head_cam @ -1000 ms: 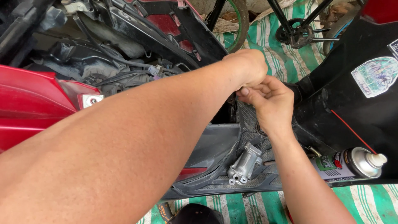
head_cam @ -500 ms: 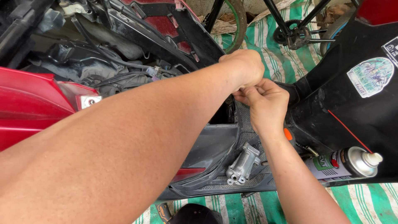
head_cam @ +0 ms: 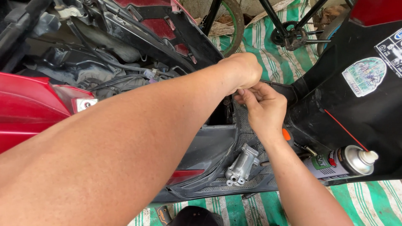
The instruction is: Cleaning and reassembling motorcycle engine components using a brush and solvent spray.
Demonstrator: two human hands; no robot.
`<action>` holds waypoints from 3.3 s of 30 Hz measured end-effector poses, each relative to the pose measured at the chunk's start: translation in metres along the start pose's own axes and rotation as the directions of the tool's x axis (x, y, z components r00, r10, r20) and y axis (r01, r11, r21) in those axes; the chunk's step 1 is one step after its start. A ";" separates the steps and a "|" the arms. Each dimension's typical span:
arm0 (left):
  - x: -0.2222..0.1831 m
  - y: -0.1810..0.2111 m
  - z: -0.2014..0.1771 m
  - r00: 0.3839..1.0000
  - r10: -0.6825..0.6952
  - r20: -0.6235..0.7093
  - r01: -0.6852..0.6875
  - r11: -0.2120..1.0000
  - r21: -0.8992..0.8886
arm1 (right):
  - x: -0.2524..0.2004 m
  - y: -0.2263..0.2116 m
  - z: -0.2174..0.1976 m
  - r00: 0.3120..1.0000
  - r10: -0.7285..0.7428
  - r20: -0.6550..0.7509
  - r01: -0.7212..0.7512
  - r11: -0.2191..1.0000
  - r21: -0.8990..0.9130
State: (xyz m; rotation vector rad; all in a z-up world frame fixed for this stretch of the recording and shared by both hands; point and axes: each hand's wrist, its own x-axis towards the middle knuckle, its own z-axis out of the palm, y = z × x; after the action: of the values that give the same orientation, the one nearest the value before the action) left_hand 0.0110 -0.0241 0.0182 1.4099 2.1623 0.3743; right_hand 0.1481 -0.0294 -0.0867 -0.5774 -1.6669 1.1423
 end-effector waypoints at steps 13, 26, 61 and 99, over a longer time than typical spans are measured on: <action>-0.005 0.000 0.000 1.000 -0.022 -0.019 0.020 0.998 -0.064 | -0.002 0.008 -0.007 1.000 -0.006 0.004 0.006 0.996 0.086; 0.021 0.000 0.005 0.997 0.077 -0.002 -0.077 0.997 0.011 | 0.012 0.054 -0.013 0.996 0.086 0.004 -0.084 0.967 0.242; 0.086 0.009 0.050 0.887 -0.358 -0.291 0.353 0.933 -0.071 | 0.020 0.050 -0.006 0.991 0.124 0.046 -0.131 0.958 0.255; -0.038 0.033 -0.056 0.948 -0.273 0.164 0.291 0.952 -0.097 | -0.243 0.095 -0.233 0.559 0.813 0.164 -0.806 0.579 -0.124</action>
State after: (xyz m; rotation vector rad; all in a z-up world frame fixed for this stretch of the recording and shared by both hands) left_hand 0.0163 -0.0416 0.0916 1.0099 2.1404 0.2768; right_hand 0.4422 -0.0854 -0.2680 -1.3988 -1.6022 1.8880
